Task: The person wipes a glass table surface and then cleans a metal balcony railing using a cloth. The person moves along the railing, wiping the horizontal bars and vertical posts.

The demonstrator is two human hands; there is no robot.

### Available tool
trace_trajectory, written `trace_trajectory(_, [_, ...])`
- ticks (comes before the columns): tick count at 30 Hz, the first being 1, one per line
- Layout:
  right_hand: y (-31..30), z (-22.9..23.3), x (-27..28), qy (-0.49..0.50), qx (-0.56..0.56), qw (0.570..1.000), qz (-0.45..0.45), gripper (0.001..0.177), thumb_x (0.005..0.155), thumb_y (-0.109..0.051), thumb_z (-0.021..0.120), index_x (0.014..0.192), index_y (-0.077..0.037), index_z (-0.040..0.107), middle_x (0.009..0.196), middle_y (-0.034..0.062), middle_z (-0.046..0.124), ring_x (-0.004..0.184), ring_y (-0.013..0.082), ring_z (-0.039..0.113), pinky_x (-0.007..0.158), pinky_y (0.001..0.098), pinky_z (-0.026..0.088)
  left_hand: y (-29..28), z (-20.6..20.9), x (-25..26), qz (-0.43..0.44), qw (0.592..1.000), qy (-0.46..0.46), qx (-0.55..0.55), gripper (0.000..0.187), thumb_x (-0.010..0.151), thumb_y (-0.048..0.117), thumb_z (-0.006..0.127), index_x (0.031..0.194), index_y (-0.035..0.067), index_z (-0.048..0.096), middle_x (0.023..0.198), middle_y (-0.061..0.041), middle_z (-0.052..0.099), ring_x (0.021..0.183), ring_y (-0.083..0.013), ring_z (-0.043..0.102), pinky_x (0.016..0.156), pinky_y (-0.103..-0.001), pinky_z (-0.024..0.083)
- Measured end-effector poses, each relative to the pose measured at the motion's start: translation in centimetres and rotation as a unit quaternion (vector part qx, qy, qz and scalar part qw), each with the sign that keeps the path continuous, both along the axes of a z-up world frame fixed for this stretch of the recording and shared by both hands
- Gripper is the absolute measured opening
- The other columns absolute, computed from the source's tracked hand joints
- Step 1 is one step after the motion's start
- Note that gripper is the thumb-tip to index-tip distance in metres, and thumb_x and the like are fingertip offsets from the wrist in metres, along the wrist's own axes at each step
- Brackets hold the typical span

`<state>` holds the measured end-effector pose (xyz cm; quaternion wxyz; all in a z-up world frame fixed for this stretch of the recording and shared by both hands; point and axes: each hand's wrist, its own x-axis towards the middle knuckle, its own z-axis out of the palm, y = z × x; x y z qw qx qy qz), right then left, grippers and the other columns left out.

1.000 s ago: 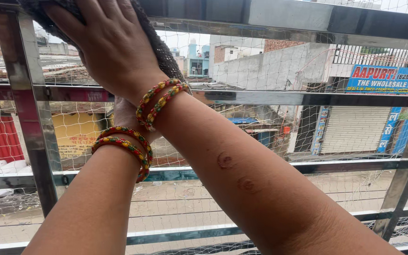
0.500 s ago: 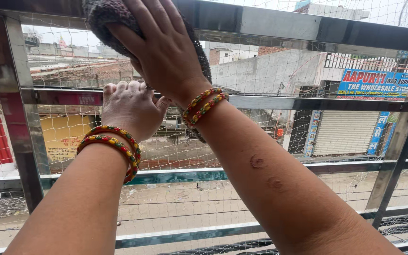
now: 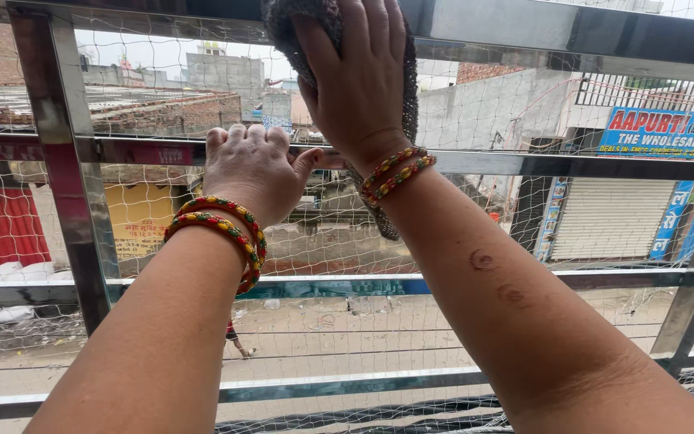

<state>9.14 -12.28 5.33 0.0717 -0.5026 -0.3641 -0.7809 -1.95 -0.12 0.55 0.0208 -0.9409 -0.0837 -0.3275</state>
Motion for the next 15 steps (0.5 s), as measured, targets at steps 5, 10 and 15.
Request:
trace_trajectory(5, [6.4,0.5,-1.5,-0.032,-0.015,0.999,0.039,0.054,0.095,-0.017,0.078,0.143,-0.023,0.054,0.149,0.0129,0.042,0.142,0.0379,0.040,0.125,0.0596,0.030,0.8,-0.2,0.9,0.006,0.998,0.011,0.065,0.061,0.100,0.054,0.038,0.148,0.018,0.046,0.139,-0.009,0.056,0.135,-0.0259,0.047,0.117,-0.051,0.026])
trace_trajectory(10, [12.2,1.3,-2.5,-0.044,-0.065,0.996,0.045,0.049,0.095,-0.007,0.073,0.138,-0.026,0.057,0.147,0.0084,0.044,0.140,0.0324,0.043,0.122,0.0532,0.037,3.1,-1.9,3.1,-0.044,0.990,-0.076,0.108,0.083,0.086,0.067,0.052,0.150,0.016,0.036,0.152,-0.011,0.042,0.144,-0.0283,0.030,0.118,-0.052,0.014])
trace_trajectory(15, [13.0,2.0,-2.7,-0.062,-0.112,0.991,0.050,0.053,0.101,-0.006,0.073,0.146,-0.027,0.055,0.155,0.0098,0.040,0.145,0.0340,0.040,0.123,0.0524,0.038,3.4,-1.9,3.7,-0.015,0.985,-0.074,0.153,0.094,0.081,0.072,0.050,0.154,0.016,0.031,0.160,-0.016,0.033,0.150,-0.0352,0.022,0.118,-0.056,0.012])
